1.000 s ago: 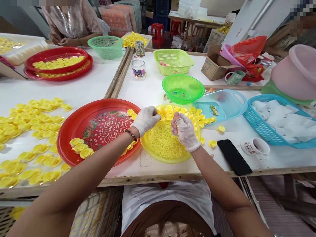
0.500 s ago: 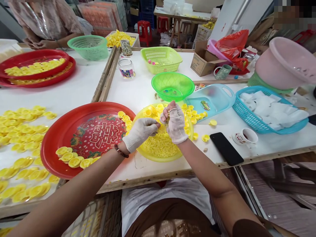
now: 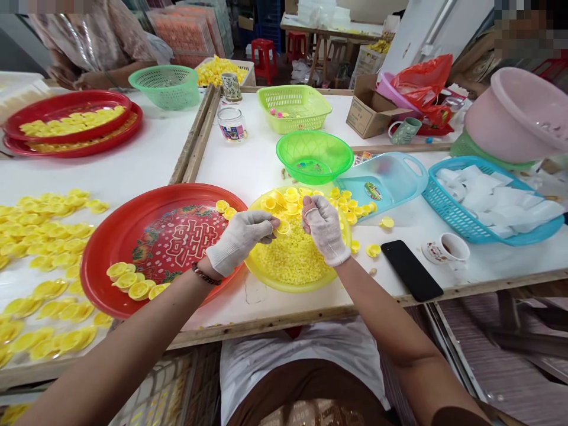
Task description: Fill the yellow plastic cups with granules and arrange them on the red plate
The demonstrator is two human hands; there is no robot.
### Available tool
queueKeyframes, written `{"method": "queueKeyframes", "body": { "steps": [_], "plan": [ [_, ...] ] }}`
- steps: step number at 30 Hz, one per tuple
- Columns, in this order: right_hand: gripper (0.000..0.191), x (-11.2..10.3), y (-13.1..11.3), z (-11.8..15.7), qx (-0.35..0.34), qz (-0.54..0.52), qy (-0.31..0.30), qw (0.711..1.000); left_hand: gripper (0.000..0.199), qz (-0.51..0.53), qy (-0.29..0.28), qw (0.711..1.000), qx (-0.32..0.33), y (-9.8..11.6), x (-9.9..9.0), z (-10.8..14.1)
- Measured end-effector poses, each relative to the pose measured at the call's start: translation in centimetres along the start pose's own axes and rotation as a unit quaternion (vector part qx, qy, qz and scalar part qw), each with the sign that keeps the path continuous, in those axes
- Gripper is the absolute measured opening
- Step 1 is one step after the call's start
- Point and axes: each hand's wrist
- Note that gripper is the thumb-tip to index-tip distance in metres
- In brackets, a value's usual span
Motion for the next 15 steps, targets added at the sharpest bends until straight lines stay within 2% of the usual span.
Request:
{"method": "queueKeyframes", "body": {
  "steps": [4, 9, 15],
  "plan": [
    [0.038, -0.2, 0.0, 0.0, -0.024, 0.107, -0.021, 0.994, 0.035, 0.065, -0.009, 0.997, -0.030, -0.6, -0.4, -0.3],
    [0.034, -0.2, -0.4, 0.3, -0.088, 0.254, -0.078, 0.960, 0.039, 0.114, -0.040, 0.990, -0.071, -1.0, -1.4, -0.4],
    [0.035, 0.5, -0.9, 0.6, -0.069, 0.226, -0.148, 0.960, 0.038, 0.026, -0.002, 0.999, -0.040, -1.1, -0.8, -0.2]
  ]
}}
Point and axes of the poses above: each hand's wrist, its own z-axis away from the middle knuckle, its own x-axis out of the palm, y = z × x, and after that the axes turned 6 degrees about -x, right-handed
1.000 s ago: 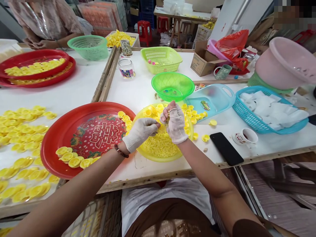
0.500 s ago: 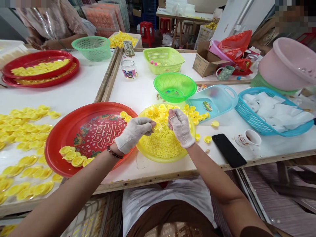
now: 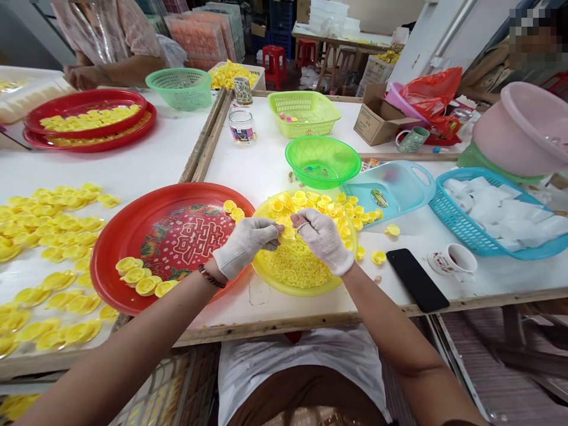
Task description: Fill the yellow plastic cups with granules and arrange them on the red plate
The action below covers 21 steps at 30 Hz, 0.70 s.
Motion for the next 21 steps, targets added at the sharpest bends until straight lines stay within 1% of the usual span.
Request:
{"method": "queueKeyframes", "body": {
  "steps": [4, 7, 9, 11, 12, 13, 14, 15, 16, 17, 18, 19, 21],
  "plan": [
    [0.033, 0.2, 0.1, -0.1, 0.000, 0.008, 0.002, 1.000, 0.032, -0.027, -0.007, 1.000, 0.015, -0.2, 0.8, -0.2],
    [0.029, 0.0, 0.2, 0.1, 0.019, 0.003, 0.009, 1.000, 0.024, -0.016, -0.008, 1.000, 0.014, -0.5, 0.8, -0.1],
    [0.027, -0.2, 0.2, 0.4, 0.025, 0.014, 0.014, 0.999, 0.019, 0.000, -0.008, 1.000, 0.012, -0.5, 0.2, 0.3],
    [0.026, -0.5, 0.5, 0.6, 0.012, 0.053, 0.012, 0.998, 0.015, -0.016, 0.009, 0.999, 0.029, -0.4, -1.4, 0.9],
    [0.026, -0.6, 0.6, 0.8, 0.000, 0.081, 0.005, 0.997, 0.013, -0.058, 0.033, 0.996, 0.053, -0.2, -2.7, 1.2],
    [0.026, -0.7, 0.9, 0.8, -0.014, 0.112, -0.009, 0.994, 0.011, -0.124, 0.070, 0.986, 0.084, -0.1, -4.3, 1.7],
    [0.026, -0.7, 1.1, 0.9, -0.029, 0.145, -0.027, 0.989, 0.012, -0.207, 0.117, 0.965, 0.115, 0.1, -6.3, 2.2],
    [0.027, -0.8, 1.3, 1.0, -0.046, 0.177, -0.049, 0.982, 0.014, -0.293, 0.166, 0.932, 0.138, 0.1, -8.5, 2.8],
    [0.027, -0.7, 1.6, 1.2, -0.063, 0.208, -0.072, 0.973, 0.016, -0.370, 0.212, 0.893, 0.145, 0.1, -10.8, 3.4],
    [0.028, -0.6, 1.8, 1.3, -0.080, 0.239, -0.092, 0.963, 0.019, -0.433, 0.251, 0.855, 0.132, 0.0, -13.1, 4.0],
    [0.028, -0.5, 2.0, 1.4, -0.095, 0.268, -0.107, 0.953, 0.022, -0.479, 0.284, 0.824, 0.102, -0.2, -15.4, 4.6],
    [0.029, -0.4, 2.1, 1.5, -0.108, 0.292, -0.116, 0.943, 0.023, -0.511, 0.311, 0.799, 0.064, -0.5, -17.6, 5.1],
    [0.029, -0.2, 2.4, 1.7, -0.125, 0.327, -0.123, 0.928, 0.024, -0.547, 0.347, 0.761, -0.004, -1.5, -21.0, 5.9]
  ]
}}
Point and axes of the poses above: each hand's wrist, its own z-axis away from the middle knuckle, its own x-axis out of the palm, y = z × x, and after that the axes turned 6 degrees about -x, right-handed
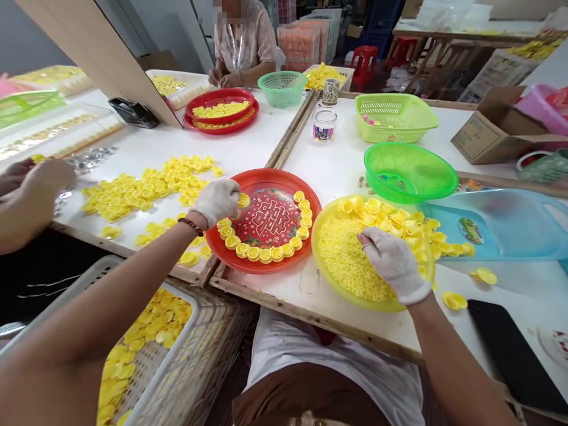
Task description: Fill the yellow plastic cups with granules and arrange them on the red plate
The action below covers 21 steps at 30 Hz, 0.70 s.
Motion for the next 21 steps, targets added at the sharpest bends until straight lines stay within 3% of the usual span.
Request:
{"method": "queueKeyframes", "body": {
  "steps": [2, 5, 8, 11, 14, 17, 21],
  "plan": [
    [0.027, 0.2, 0.1, 0.1, -0.008, 0.023, -0.002, 1.000, 0.023, -0.031, 0.002, 0.999, -0.033, -2.5, 0.3, -0.2],
    [0.023, 0.3, 0.1, 0.2, -0.019, 0.056, -0.009, 0.998, 0.021, -0.046, 0.002, 0.998, -0.051, -4.3, 0.8, 0.4],
    [0.023, 0.2, -0.6, 0.5, -0.037, 0.092, -0.027, 0.995, 0.020, -0.078, -0.012, 0.995, -0.061, -4.3, 0.9, 1.0],
    [0.031, 0.3, -1.9, 0.8, -0.050, 0.125, -0.072, 0.988, 0.018, -0.102, -0.005, 0.993, -0.055, -2.5, 0.9, 0.6],
    [0.033, 1.1, -2.6, 0.7, -0.045, 0.140, -0.109, 0.983, 0.017, -0.008, 0.033, 0.999, 0.031, 1.7, 1.5, -0.1],
    [0.033, 1.7, -2.4, 0.4, -0.026, 0.102, -0.121, 0.987, 0.022, 0.104, 0.013, 0.985, 0.138, 8.5, 2.5, -0.2],
    [0.036, 1.4, -1.6, -0.2, 0.039, -0.079, -0.057, 0.994, 0.025, 0.166, -0.032, 0.967, 0.189, 18.0, 4.5, -0.2]
  ]
}}
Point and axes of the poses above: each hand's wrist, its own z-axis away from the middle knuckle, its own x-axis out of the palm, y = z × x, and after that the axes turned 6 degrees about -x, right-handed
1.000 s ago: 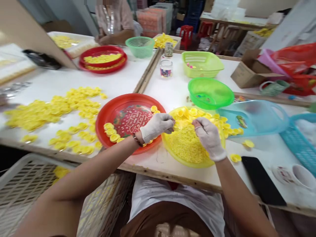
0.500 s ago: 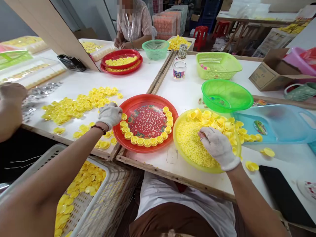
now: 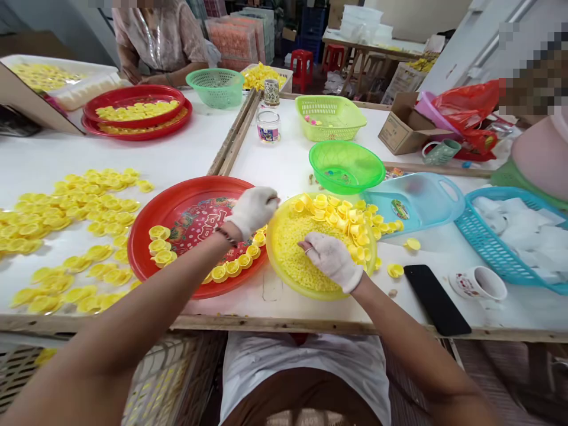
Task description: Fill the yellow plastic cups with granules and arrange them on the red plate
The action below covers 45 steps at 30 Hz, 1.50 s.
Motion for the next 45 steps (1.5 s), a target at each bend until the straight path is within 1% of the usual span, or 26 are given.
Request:
{"method": "queueKeyframes", "body": {
  "steps": [1, 2, 3, 5, 7, 8, 9, 11, 12, 14, 16, 19, 22, 26, 28, 30, 33, 35, 37, 38, 39, 40, 41, 42, 43, 45],
  "plan": [
    [0.036, -0.2, 0.1, -0.2, 0.020, -0.076, 0.030, 0.996, 0.023, 0.005, -0.004, 1.000, 0.000, 1.3, 1.1, -0.9],
    [0.036, -0.5, 0.2, -0.3, 0.048, -0.161, 0.059, 0.984, 0.020, 0.006, -0.010, 1.000, -0.005, 2.2, 2.0, -1.7],
    [0.037, -0.8, 0.2, -0.5, 0.080, -0.251, 0.085, 0.961, 0.018, 0.006, -0.016, 1.000, -0.013, 2.8, 2.7, -2.3],
    [0.039, -1.4, 0.2, -0.9, 0.149, -0.421, 0.125, 0.886, 0.014, 0.009, -0.022, 0.999, -0.023, 3.2, 3.4, -3.0],
    [0.042, -2.1, 0.1, -1.3, 0.193, -0.541, 0.148, 0.805, 0.012, 0.027, -0.013, 0.999, -0.020, 3.2, 3.2, -2.8],
    [0.044, -2.4, 0.1, -1.5, 0.202, -0.579, 0.158, 0.774, 0.012, 0.045, -0.006, 0.999, -0.021, 3.2, 2.9, -2.4],
    [0.045, -2.7, 0.0, -1.8, 0.205, -0.603, 0.168, 0.752, 0.013, 0.073, -0.010, 0.997, -0.028, 3.3, 2.5, -1.8],
    [0.048, -3.1, -0.3, -2.4, 0.199, -0.624, 0.190, 0.731, 0.018, 0.176, -0.062, 0.980, -0.064, 3.8, 1.7, -0.1],
    [0.049, -3.3, -0.6, -2.8, 0.191, -0.625, 0.203, 0.729, 0.021, 0.243, -0.106, 0.960, -0.087, 4.2, 1.4, 0.7],
    [0.049, -3.5, -1.0, -3.5, 0.168, -0.616, 0.233, 0.734, 0.031, 0.367, -0.190, 0.903, -0.122, 5.0, 1.4, 2.4],
    [0.048, -3.4, -1.3, -4.1, 0.139, -0.607, 0.263, 0.737, 0.038, 0.438, -0.238, 0.856, -0.136, 5.6, 1.8, 3.7],
    [0.046, -3.1, -1.4, -4.6, 0.110, -0.593, 0.300, 0.739, 0.044, 0.477, -0.264, 0.824, -0.150, 5.9, 2.9, 4.7],
    [0.046, -2.9, -1.3, -4.6, 0.109, -0.566, 0.318, 0.753, 0.046, 0.489, -0.271, 0.813, -0.162, 5.9, 3.6, 4.9],
    [0.046, -3.2, -1.2, -4.2, 0.128, -0.536, 0.321, 0.770, 0.045, 0.490, -0.268, 0.814, -0.159, 6.0, 3.7, 5.0],
    [0.046, -3.4, -1.0, -3.9, 0.142, -0.529, 0.317, 0.774, 0.043, 0.484, -0.260, 0.821, -0.154, 6.0, 3.6, 5.1],
    [0.044, -3.6, -0.7, -3.5, 0.144, -0.532, 0.315, 0.772, 0.039, 0.476, -0.239, 0.835, -0.137, 5.8, 3.5, 5.1],
    [0.041, -3.5, 0.1, -2.7, 0.144, -0.530, 0.309, 0.777, 0.032, 0.473, -0.184, 0.855, -0.106, 5.6, 3.2, 5.2],
    [0.038, -3.3, 0.5, -2.2, 0.152, -0.515, 0.290, 0.792, 0.031, 0.496, -0.177, 0.842, -0.121, 5.5, 2.9, 5.2],
    [0.036, -3.2, 0.7, -1.7, 0.155, -0.473, 0.260, 0.827, 0.035, 0.532, -0.203, 0.806, -0.161, 5.2, 2.4, 5.2],
    [0.035, -3.2, 0.8, -1.4, 0.148, -0.432, 0.247, 0.855, 0.038, 0.545, -0.217, 0.790, -0.179, 4.9, 2.0, 5.1],
    [0.035, -3.1, 0.7, -1.1, 0.133, -0.375, 0.229, 0.889, 0.039, 0.552, -0.224, 0.781, -0.190, 4.5, 1.5, 5.1],
    [0.034, -3.0, 0.7, -0.9, 0.110, -0.305, 0.204, 0.924, 0.039, 0.550, -0.221, 0.782, -0.195, 3.8, 0.9, 5.0],
    [0.034, -2.9, 0.6, -0.6, 0.082, -0.227, 0.171, 0.955, 0.036, 0.539, -0.209, 0.792, -0.194, 2.9, 0.2, 4.8],
    [0.032, -2.7, 0.5, -0.3, 0.050, -0.149, 0.133, 0.979, 0.032, 0.521, -0.189, 0.811, -0.189, 1.8, -0.7, 4.6],
    [0.030, -2.5, 0.5, 0.0, 0.019, -0.078, 0.093, 0.992, 0.028, 0.495, -0.159, 0.834, -0.182, 0.3, -1.8, 4.3],
    [0.024, -1.9, 0.5, 0.5, -0.033, 0.030, 0.031, 0.999, 0.018, 0.408, -0.076, 0.893, -0.175, -3.3, -4.2, 3.7]
  ]
}}
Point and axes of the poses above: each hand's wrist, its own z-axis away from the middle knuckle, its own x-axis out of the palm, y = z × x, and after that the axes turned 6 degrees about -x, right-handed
